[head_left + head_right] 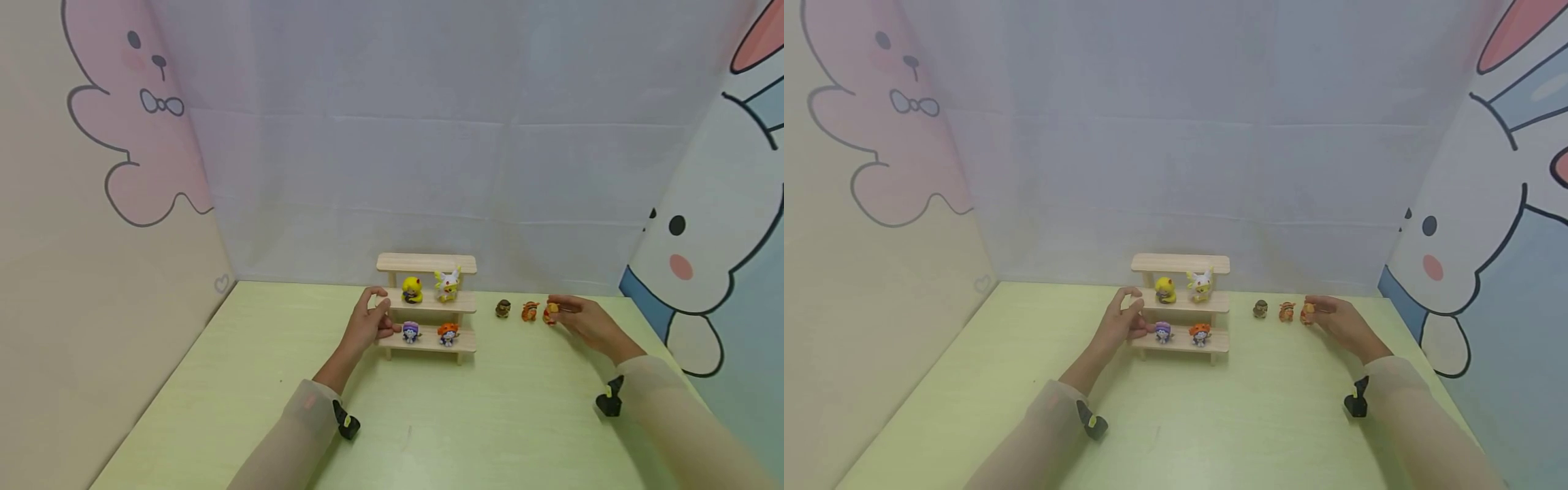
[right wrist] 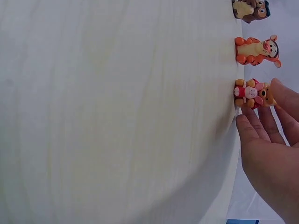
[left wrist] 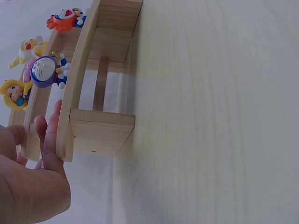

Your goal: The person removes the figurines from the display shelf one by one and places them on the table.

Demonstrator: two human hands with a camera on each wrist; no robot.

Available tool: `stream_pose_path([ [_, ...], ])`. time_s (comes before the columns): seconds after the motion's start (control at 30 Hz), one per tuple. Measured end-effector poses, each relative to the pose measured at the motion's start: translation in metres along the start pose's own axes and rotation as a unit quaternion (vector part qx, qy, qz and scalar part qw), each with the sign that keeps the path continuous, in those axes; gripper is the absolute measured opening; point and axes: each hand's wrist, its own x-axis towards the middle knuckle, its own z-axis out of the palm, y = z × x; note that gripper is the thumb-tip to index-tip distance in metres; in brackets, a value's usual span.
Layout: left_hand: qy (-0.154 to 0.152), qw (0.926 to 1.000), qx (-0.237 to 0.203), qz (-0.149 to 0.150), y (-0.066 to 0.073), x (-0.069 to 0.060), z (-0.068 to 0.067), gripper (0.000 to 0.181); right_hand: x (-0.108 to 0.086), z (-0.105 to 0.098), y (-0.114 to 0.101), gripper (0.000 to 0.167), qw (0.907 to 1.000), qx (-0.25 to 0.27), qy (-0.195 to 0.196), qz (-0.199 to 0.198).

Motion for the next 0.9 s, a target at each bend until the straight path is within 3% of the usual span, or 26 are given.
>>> stream_pose_path([
  [0.37,0.003,1.0,0.002,-0.003,0.0,0.0,0.001,0.027,-0.004,-0.008,-0.003,0.061,0.9997,0.009,-0.014,-0.02],
  [0.9,0.001,1.0,0.003,-0.002,0.002,-0.002,0.0,0.026,-0.007,-0.016,-0.03,0.073,0.9992,-0.03,-0.008,-0.024],
])
